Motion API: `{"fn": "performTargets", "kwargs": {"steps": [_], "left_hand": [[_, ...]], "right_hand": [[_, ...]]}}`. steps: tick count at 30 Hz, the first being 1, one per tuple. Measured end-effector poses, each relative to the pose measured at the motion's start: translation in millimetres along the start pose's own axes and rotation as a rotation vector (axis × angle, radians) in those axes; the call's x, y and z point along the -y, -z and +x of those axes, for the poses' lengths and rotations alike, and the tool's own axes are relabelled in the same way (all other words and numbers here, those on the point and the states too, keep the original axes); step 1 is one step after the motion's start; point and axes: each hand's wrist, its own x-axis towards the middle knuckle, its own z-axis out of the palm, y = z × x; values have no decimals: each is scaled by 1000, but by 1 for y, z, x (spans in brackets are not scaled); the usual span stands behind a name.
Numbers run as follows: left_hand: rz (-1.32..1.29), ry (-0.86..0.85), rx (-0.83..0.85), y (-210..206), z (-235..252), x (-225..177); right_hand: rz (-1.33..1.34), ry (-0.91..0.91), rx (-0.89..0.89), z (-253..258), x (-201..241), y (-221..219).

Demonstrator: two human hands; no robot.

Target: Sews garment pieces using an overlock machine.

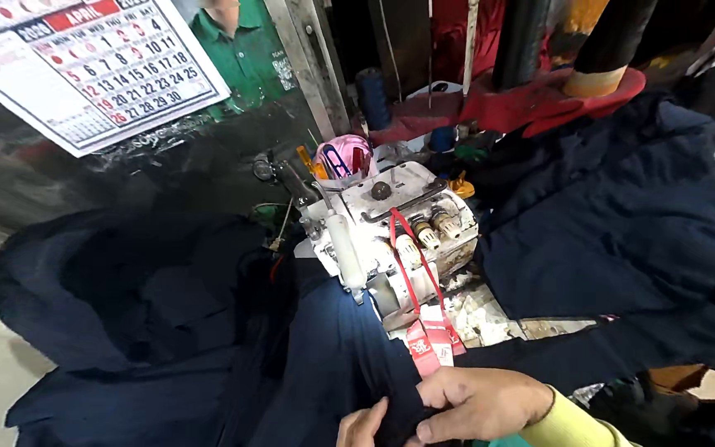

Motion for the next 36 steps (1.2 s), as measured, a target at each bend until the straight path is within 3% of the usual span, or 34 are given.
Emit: {"fn": "performTargets", "kwargs": {"steps": [5, 9, 15, 17, 22, 26, 29, 32, 34, 36], "left_hand": [[138, -25, 63, 4, -1, 0], [13, 54, -7, 2, 2, -6], [-129, 225, 100, 28, 20, -8], [-128, 229, 66, 41, 39, -15], [-73, -61, -185, 45, 118, -10], [60, -10, -170, 27, 165, 26], [73, 137, -31, 46, 200, 48], [17, 255, 211, 85, 207, 35], [43, 180, 405, 123, 181, 8], [-152, 83, 601, 146, 146, -12]], "right_hand": [[-62, -55, -31, -5, 0, -3], [-122, -99, -122, -13, -4, -4], [-190, -138, -203, -17, 3, 0], [-248, -181, -251, -15, 5, 0], [-289, -296, -259, -9, 8, 1], [-161, -187, -155, -7, 7, -6], [-111, -172, -147, 3, -4, -10], [-112, -170, -179, 6, -11, -16], [-78, -125, -189, 1, -10, -18], [-51, -110, -189, -4, -10, -18]]}}
